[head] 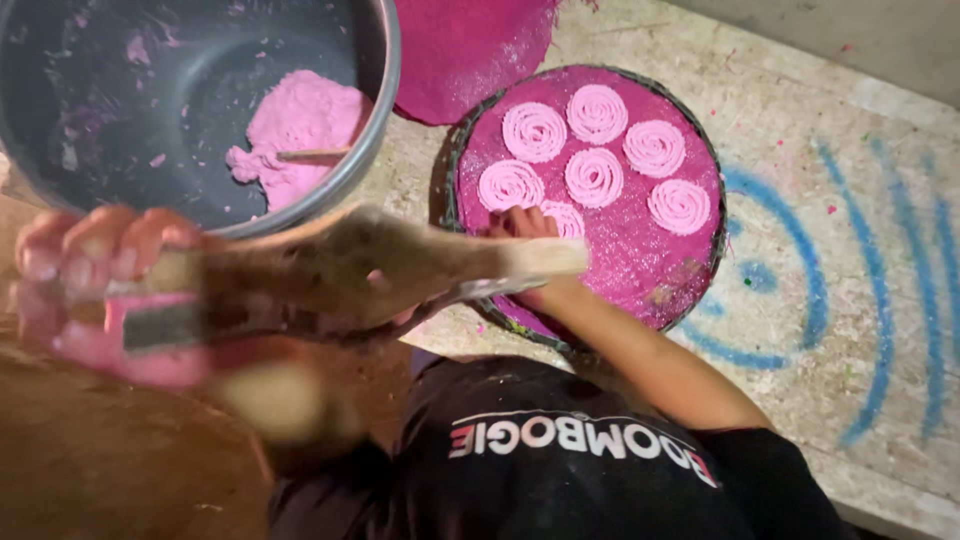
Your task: The person scoops pink dough from a large bowl and uses a wooden press to form rose-shaped spirals on a pink tray. The person repeatedly fills the press, extrudes the dough, and arranges the formed spirals on the tray.
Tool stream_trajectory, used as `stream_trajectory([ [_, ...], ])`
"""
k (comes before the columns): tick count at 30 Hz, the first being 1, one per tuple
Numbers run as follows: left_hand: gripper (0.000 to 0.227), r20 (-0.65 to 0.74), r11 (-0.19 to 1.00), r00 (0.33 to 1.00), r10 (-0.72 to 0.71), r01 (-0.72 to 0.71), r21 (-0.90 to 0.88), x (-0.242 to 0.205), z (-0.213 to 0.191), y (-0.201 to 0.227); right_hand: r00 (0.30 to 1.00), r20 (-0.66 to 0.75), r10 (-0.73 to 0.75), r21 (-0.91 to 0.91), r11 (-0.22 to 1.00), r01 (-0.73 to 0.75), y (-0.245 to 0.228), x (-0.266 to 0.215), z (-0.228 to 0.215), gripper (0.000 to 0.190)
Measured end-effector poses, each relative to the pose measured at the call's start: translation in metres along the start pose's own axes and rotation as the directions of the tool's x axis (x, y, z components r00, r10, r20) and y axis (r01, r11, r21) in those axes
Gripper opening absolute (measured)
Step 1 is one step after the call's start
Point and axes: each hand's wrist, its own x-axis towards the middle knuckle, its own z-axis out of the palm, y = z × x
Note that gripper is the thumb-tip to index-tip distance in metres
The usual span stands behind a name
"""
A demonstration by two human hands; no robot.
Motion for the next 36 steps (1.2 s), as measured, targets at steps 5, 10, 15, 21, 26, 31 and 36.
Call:
stream_trajectory([
  [5,0.032,-0.11,0.965,0.991,0.081,-0.05,0.259,-0.035,0.002,0.044,0.976,-0.067,0.209,0.084,0.975,-0.204,0.004,-0.017,-0.041,0.029],
  [10,0.033,-0.182,0.982,0.97,0.16,-0.139,0.126,-0.056,0.002,0.029,0.918,-0.107,0.383,-0.116,0.912,-0.394,0.037,-0.028,-0.064,0.033],
  [15,0.031,-0.206,0.975,0.954,0.22,-0.205,0.091,-0.041,-0.01,0.022,0.944,-0.036,0.328,-0.257,0.91,-0.326,0.02,-0.02,-0.06,0.047],
  [21,0.03,-0.209,0.952,0.931,0.298,-0.276,0.132,-0.033,-0.01,0.05,0.943,-0.02,0.332,0.232,0.919,-0.318,-0.015,0.012,-0.135,0.028],
  [26,0.029,-0.208,0.926,0.911,0.357,-0.316,0.205,-0.04,-0.005,0.093,0.988,-0.149,-0.038,0.583,0.804,0.118,-0.041,0.108,-0.161,0.022],
  [31,0.028,-0.22,0.917,0.905,0.363,-0.306,0.257,-0.038,0.009,0.115,0.963,-0.257,-0.085,0.544,0.811,0.217,-0.079,0.219,-0.106,0.02],
  [36,0.027,-0.246,0.955,0.938,0.243,-0.187,0.229,-0.01,0.011,0.081,0.993,0.031,-0.116,0.832,0.554,0.038,-0.069,0.222,-0.106,0.028],
])
